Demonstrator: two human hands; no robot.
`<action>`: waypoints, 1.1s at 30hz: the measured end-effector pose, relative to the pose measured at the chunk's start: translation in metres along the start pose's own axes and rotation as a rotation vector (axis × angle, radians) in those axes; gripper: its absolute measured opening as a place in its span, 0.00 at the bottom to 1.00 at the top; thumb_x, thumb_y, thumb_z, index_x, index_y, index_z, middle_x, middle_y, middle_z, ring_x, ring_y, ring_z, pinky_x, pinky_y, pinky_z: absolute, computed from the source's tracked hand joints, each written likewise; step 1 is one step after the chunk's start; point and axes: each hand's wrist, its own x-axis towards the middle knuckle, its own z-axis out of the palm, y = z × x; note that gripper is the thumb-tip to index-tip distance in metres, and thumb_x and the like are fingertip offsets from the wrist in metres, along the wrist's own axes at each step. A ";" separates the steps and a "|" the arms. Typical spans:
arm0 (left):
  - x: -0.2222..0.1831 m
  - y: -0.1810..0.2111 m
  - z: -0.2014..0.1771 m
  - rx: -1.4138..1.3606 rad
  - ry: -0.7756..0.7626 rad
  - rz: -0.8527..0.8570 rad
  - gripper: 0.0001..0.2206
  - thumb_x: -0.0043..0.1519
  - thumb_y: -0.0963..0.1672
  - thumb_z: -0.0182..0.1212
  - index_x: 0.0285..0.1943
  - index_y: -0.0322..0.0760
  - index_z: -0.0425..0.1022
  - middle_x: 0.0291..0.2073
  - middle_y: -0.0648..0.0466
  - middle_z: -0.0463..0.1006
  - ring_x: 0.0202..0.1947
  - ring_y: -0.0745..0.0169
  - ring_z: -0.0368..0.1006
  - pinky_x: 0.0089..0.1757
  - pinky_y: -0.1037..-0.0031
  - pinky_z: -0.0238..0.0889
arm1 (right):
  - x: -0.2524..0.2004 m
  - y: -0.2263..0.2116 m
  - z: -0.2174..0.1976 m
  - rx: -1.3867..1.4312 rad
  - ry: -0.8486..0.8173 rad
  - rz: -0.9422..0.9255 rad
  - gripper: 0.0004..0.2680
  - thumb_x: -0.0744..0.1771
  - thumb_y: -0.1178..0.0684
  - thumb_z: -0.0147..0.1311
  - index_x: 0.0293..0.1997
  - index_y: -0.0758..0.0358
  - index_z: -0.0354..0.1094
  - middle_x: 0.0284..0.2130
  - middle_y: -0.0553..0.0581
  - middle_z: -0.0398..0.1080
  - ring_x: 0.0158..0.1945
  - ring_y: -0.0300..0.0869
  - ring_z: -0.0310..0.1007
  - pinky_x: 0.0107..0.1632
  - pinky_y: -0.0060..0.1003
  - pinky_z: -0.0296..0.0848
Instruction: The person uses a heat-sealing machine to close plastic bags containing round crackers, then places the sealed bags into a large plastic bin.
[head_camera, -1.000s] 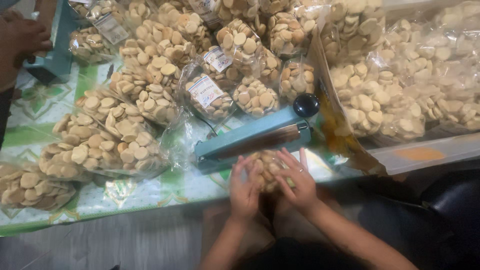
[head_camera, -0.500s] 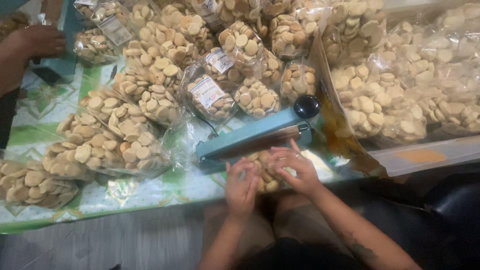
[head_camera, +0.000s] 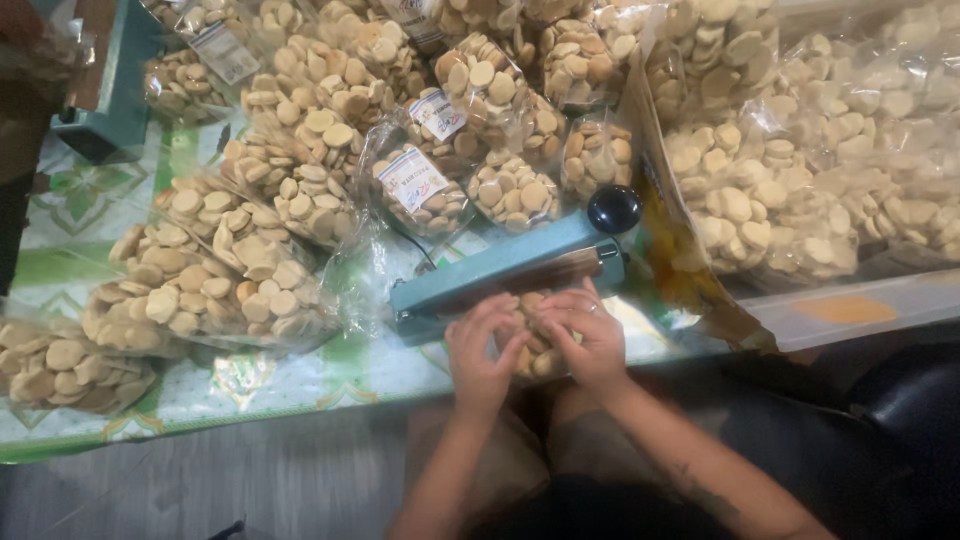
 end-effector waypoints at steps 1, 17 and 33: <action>0.001 0.000 0.001 0.029 -0.022 0.016 0.08 0.56 0.42 0.71 0.40 0.42 0.78 0.50 0.56 0.82 0.54 0.57 0.75 0.57 0.58 0.57 | -0.001 -0.002 0.001 0.006 0.018 0.013 0.03 0.65 0.59 0.61 0.39 0.58 0.79 0.44 0.51 0.79 0.54 0.45 0.76 0.76 0.60 0.49; -0.016 -0.022 0.004 0.242 0.058 0.085 0.07 0.59 0.48 0.67 0.44 0.51 0.83 0.49 0.63 0.80 0.60 0.57 0.69 0.67 0.55 0.44 | 0.006 0.012 -0.012 0.012 -0.128 -0.092 0.04 0.65 0.57 0.59 0.40 0.56 0.79 0.42 0.50 0.78 0.53 0.45 0.75 0.77 0.62 0.50; 0.002 -0.005 -0.008 0.154 -0.069 0.097 0.07 0.54 0.48 0.69 0.38 0.48 0.82 0.66 0.54 0.72 0.71 0.45 0.57 0.66 0.46 0.35 | 0.008 0.010 -0.011 -0.001 -0.111 -0.059 0.04 0.63 0.57 0.62 0.38 0.56 0.80 0.42 0.50 0.77 0.57 0.47 0.74 0.73 0.59 0.55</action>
